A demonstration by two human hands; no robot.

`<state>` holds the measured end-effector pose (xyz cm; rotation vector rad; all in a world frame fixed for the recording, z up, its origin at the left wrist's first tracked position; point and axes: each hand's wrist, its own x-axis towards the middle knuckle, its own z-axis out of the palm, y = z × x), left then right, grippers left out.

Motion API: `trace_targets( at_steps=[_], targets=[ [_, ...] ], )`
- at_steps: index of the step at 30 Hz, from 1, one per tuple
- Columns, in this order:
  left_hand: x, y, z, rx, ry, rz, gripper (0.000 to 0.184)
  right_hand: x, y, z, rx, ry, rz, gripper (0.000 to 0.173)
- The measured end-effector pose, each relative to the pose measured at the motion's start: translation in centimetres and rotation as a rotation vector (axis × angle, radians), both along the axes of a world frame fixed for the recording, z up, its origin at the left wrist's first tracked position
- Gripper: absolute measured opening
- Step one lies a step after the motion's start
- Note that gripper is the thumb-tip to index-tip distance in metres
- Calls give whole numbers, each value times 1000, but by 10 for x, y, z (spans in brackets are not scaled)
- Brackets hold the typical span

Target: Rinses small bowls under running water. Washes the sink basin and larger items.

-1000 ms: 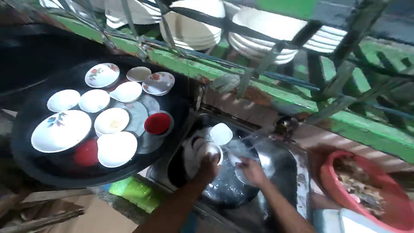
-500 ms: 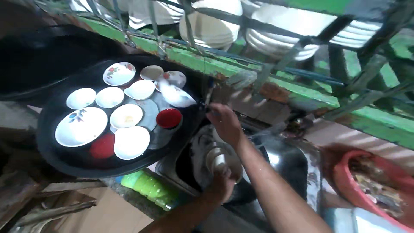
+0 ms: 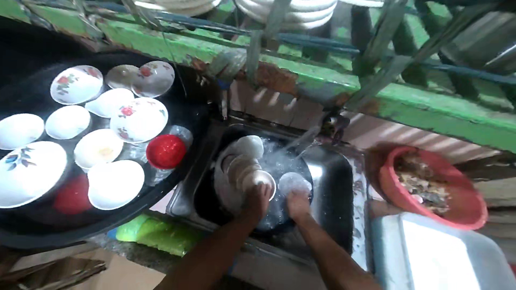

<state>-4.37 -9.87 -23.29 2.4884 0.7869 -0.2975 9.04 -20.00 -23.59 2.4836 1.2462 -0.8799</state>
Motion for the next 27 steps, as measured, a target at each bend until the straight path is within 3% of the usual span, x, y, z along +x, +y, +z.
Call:
trace_targets(
  at_steps=[2,4,9,12,16,17,19,22,25,27],
  targets=[
    [5,-15,16,-146,113,137,46,-18,10,7,-72,36,63,44],
    [-1,-23,13,-154,80,199,43,-17,2,6,-54,64,157,40],
    [-19,-8,-11,-77,-15,62,58,19,-18,34,32,-97,300,34],
    [-17,10,2,-186,-61,75,47,23,-15,79,88,-119,539,40],
    [13,38,41,-350,-204,305,40,5,11,157,135,-123,756,25],
    [20,44,45,-394,-284,362,39,1,20,176,123,-88,754,29],
    [32,55,50,-512,-470,496,42,-1,34,202,178,0,646,37],
    [37,73,73,-641,-502,725,58,9,46,210,372,280,234,39],
    [10,86,108,-469,-600,625,54,18,48,195,710,474,-136,34],
    [-19,89,154,-381,-693,571,44,15,56,184,951,601,-384,25]
  ],
)
